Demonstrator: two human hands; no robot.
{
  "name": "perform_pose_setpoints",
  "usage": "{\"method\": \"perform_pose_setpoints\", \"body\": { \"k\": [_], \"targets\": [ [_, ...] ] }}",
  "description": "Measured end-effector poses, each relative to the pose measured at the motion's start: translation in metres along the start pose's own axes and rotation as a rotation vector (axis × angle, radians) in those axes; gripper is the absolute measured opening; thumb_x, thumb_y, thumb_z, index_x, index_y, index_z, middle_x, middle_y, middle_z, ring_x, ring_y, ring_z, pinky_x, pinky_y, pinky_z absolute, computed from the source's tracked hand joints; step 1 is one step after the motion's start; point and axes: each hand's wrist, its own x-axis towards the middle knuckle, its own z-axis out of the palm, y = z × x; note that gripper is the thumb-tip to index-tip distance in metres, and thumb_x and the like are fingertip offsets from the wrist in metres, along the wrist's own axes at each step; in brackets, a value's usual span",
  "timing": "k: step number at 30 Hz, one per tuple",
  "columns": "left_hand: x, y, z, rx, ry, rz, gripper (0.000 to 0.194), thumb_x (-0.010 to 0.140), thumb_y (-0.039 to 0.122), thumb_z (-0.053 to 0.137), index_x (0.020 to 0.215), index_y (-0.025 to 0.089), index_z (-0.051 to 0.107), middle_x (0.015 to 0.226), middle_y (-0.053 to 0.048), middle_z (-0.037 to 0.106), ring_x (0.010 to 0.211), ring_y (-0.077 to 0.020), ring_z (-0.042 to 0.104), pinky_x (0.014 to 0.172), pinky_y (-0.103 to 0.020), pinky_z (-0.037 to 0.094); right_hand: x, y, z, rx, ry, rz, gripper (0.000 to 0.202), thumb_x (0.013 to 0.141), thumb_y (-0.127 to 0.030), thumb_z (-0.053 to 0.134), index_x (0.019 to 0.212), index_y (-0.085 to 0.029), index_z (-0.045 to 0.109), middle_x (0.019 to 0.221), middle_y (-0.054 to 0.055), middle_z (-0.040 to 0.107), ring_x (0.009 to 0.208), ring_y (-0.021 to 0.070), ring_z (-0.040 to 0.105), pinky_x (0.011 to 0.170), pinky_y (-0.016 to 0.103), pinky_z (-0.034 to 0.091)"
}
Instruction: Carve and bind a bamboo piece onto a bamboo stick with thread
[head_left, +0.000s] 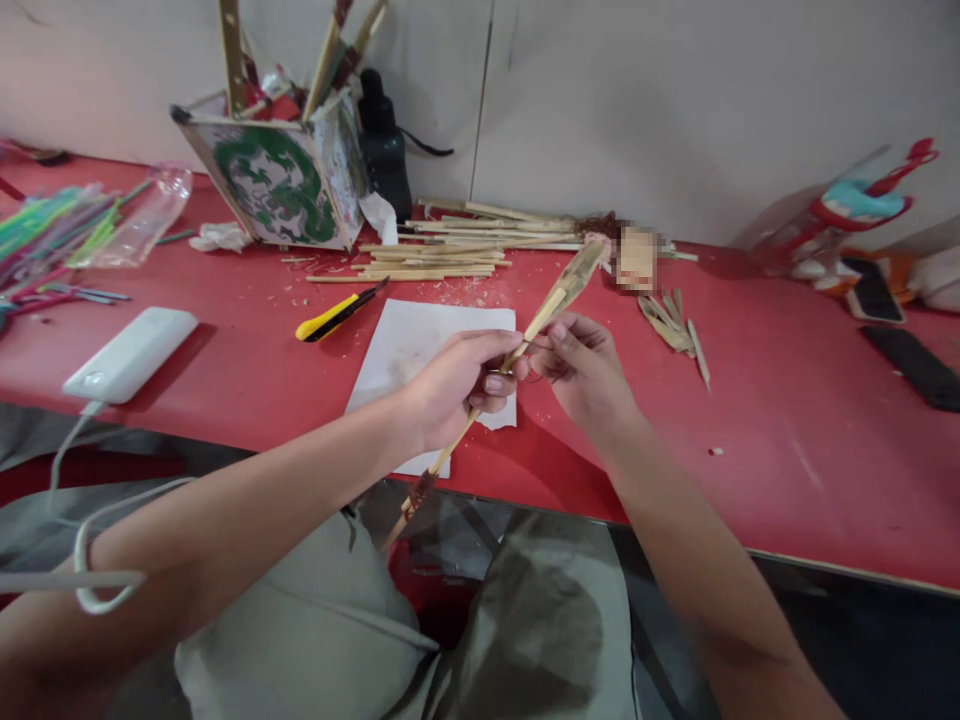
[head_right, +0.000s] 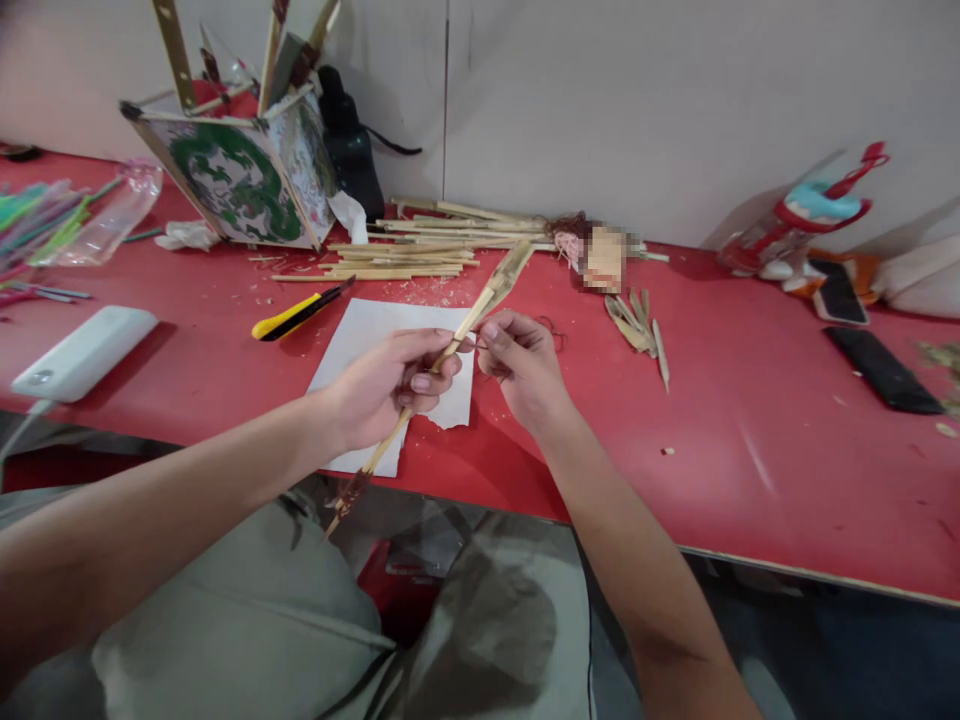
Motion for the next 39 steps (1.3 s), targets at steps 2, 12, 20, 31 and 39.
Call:
{"method": "perform_pose_setpoints", "body": {
  "k": [2, 12, 20, 31, 39],
  "targets": [
    [0.003, 0.002, -0.001, 0.027, 0.048, 0.033, 0.014, 0.095, 0.021, 0.057, 0.083, 0.014, 0.056, 0.075, 0.000, 0.055, 0.046, 0.0006, 0.036, 0.042, -0.014, 0.019, 0.001, 0.002, -0.001, -0.039, 0.040, -0.077, 0.039, 0.073, -0.057, 0.088, 0.074, -0.025, 0.066, 0.058, -0.008, 0.045, 0.049, 0.0081, 0.030, 0.050, 0.027, 0.028],
    [0.011, -0.005, 0.002, 0.403, 0.164, 0.162, 0.016, 0.097, 0.021, 0.055, 0.082, 0.018, 0.057, 0.069, 0.001, 0.058, 0.046, -0.0029, 0.037, 0.044, -0.019, 0.022, -0.009, -0.002, 0.003, -0.492, 0.364, -0.428, 0.027, 0.087, -0.047, 0.080, 0.074, -0.026, 0.070, 0.057, -0.005, 0.046, 0.053, 0.0119, 0.036, 0.049, 0.029, 0.029],
    [0.014, -0.010, -0.008, 0.560, 0.134, 0.290, 0.018, 0.096, 0.027, 0.056, 0.082, 0.018, 0.061, 0.067, 0.002, 0.060, 0.050, -0.0044, 0.040, 0.049, -0.021, 0.029, -0.007, 0.002, 0.002, -0.509, 0.399, -0.408, 0.031, 0.085, -0.048, 0.081, 0.070, -0.026, 0.065, 0.055, -0.006, 0.046, 0.051, 0.0119, 0.037, 0.048, 0.029, 0.029],
    [0.011, -0.017, -0.013, 0.457, 0.134, 0.167, 0.014, 0.094, 0.027, 0.063, 0.087, 0.016, 0.065, 0.068, 0.003, 0.055, 0.049, -0.0034, 0.036, 0.045, -0.021, 0.022, -0.006, 0.004, 0.000, -0.501, 0.368, -0.463, 0.035, 0.084, -0.052, 0.081, 0.071, -0.023, 0.065, 0.056, -0.006, 0.045, 0.051, 0.0105, 0.037, 0.049, 0.028, 0.030],
    [0.012, -0.008, -0.014, 0.264, 0.101, 0.034, 0.016, 0.098, 0.023, 0.058, 0.085, 0.014, 0.061, 0.073, 0.002, 0.049, 0.047, -0.0014, 0.028, 0.044, -0.018, 0.015, -0.003, 0.010, -0.007, -0.362, 0.277, -0.378, 0.032, 0.091, -0.055, 0.073, 0.083, -0.025, 0.079, 0.057, -0.004, 0.045, 0.051, 0.0105, 0.034, 0.050, 0.030, 0.025]
  ]
}}
